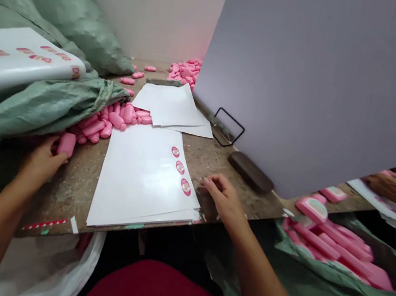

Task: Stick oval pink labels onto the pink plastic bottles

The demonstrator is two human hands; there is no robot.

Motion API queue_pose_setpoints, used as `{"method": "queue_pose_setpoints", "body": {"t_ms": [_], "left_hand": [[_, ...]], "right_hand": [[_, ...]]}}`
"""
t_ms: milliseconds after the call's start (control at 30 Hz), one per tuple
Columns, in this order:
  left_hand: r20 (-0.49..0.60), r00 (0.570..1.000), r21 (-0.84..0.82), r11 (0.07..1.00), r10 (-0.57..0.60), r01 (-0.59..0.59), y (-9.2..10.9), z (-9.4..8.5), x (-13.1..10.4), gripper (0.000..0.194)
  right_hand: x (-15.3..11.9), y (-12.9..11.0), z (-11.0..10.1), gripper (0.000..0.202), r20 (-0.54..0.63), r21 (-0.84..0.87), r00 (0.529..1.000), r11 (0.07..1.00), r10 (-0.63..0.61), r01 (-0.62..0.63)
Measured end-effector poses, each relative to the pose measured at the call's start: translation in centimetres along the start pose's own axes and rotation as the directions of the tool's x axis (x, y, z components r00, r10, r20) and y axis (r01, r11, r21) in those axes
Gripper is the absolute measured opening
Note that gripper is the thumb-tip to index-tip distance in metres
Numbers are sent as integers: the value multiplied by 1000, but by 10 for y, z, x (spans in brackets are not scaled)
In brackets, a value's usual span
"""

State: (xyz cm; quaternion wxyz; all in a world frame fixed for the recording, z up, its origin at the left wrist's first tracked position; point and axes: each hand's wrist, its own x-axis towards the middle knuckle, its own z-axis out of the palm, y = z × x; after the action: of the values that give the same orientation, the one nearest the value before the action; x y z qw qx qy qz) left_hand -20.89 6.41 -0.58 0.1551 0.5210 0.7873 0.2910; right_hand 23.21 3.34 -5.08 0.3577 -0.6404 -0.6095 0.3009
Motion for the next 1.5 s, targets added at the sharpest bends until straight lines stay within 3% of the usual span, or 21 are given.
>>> {"method": "queue_pose_setpoints", "body": {"t_ms": [100,200,267,333,467,600,700,833,900,1000,1100,1133,1200,1267,1367,1500], "left_hand": [[112,992,-253,963,-63,90,16,7,-35,65],[277,957,-598,763,-90,245,38,18,-71,86],[351,933,-705,633,-82,321,52,27,-89,96],[370,928,-717,619,-51,320,62,39,-100,90],[300,951,-635,760,79,137,74,59,-111,57],[334,910,-290,946,244,-147,78,61,-118,27],[378,873,-90,950,309,-298,73,55,-118,27],[417,803,-34,890,427,-455,61,48,-114,35],[424,795,-23,883,433,-469,59,46,-114,33],[416,841,-35,930,346,-365,69,49,-118,27],[454,865,-275,957,215,-93,99,62,-123,31],[491,849,-411,911,196,28,111,70,-124,35],[574,794,-633,724,202,273,134,89,-124,41],[628,750,-706,557,207,438,148,108,-121,41],[656,737,-702,492,164,515,151,127,-117,38],[684,719,-674,485,126,557,143,128,-113,39]], "right_hand": [[10,-3,2,34,32,-54,999,999,-8,10],[2,-15,7,27,69,-136,997,989,-41,50],[-11,-25,9,24,103,-182,992,979,-73,91],[-24,-32,9,24,146,-251,981,955,-126,160],[-37,-33,5,25,155,-351,970,908,-186,230],[-34,-29,6,23,119,-217,989,969,-90,115],[-32,-31,12,20,135,-170,986,978,-103,125],[-30,-32,18,17,158,-128,974,975,-162,183],[-29,-28,16,20,142,-95,982,986,-124,138],[-25,-21,9,22,121,-74,991,995,-55,64],[-19,-19,6,20,148,-111,986,990,-70,87],[-17,-20,7,19,158,-143,983,983,-92,115],[-14,-22,10,17,170,-242,973,951,-154,193],[-11,-24,15,16,186,-351,958,896,-218,272],[-11,-25,23,14,204,-432,943,840,-264,329],[-14,-23,28,15,221,-478,927,794,-304,375]]}}
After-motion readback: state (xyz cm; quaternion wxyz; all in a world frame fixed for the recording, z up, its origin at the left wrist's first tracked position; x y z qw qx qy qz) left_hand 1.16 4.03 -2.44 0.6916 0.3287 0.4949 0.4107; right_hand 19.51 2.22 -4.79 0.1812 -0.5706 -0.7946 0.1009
